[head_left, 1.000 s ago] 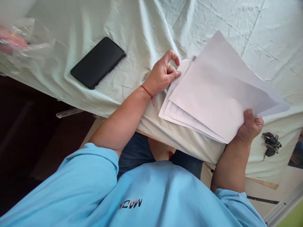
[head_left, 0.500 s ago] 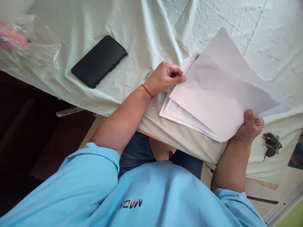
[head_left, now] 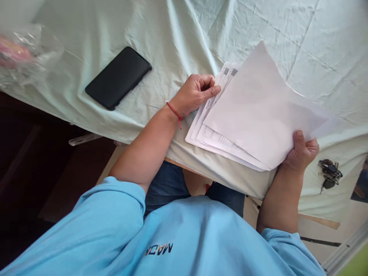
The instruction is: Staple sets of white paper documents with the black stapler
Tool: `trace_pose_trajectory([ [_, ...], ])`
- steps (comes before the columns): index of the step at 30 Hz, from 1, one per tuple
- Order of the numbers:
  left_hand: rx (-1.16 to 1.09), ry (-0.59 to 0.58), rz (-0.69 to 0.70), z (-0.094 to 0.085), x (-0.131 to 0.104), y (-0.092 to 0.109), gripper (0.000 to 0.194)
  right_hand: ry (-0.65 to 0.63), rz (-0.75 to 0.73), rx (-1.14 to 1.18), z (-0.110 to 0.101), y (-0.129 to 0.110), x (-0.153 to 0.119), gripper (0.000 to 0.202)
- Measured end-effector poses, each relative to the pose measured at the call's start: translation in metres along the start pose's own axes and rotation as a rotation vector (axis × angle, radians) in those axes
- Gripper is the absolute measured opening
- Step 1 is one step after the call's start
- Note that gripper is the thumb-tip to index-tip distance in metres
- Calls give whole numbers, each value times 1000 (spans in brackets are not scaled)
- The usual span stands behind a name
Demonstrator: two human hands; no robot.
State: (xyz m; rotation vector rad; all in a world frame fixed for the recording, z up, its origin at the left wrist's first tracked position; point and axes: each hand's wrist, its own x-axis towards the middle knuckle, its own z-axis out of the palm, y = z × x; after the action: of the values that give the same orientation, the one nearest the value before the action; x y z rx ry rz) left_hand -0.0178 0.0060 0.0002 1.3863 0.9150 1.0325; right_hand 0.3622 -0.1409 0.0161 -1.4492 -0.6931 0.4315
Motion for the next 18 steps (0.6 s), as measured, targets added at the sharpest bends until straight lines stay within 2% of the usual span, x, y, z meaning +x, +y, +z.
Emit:
trace_pose_trajectory([
  [4, -6, 19, 21, 1, 1, -2, 59, 18, 9, 8, -2, -1, -1, 47],
  [10, 99, -5, 110, 6, 2, 0, 82, -6, -23, 21, -1, -3, -3, 41],
  [14, 49, -9, 58, 8, 0, 0, 72, -16, 18, 17, 1, -5, -6, 43],
  [18, 0, -49, 62, 11, -1, 4, 64, -56, 16, 5, -1, -5, -5, 45],
])
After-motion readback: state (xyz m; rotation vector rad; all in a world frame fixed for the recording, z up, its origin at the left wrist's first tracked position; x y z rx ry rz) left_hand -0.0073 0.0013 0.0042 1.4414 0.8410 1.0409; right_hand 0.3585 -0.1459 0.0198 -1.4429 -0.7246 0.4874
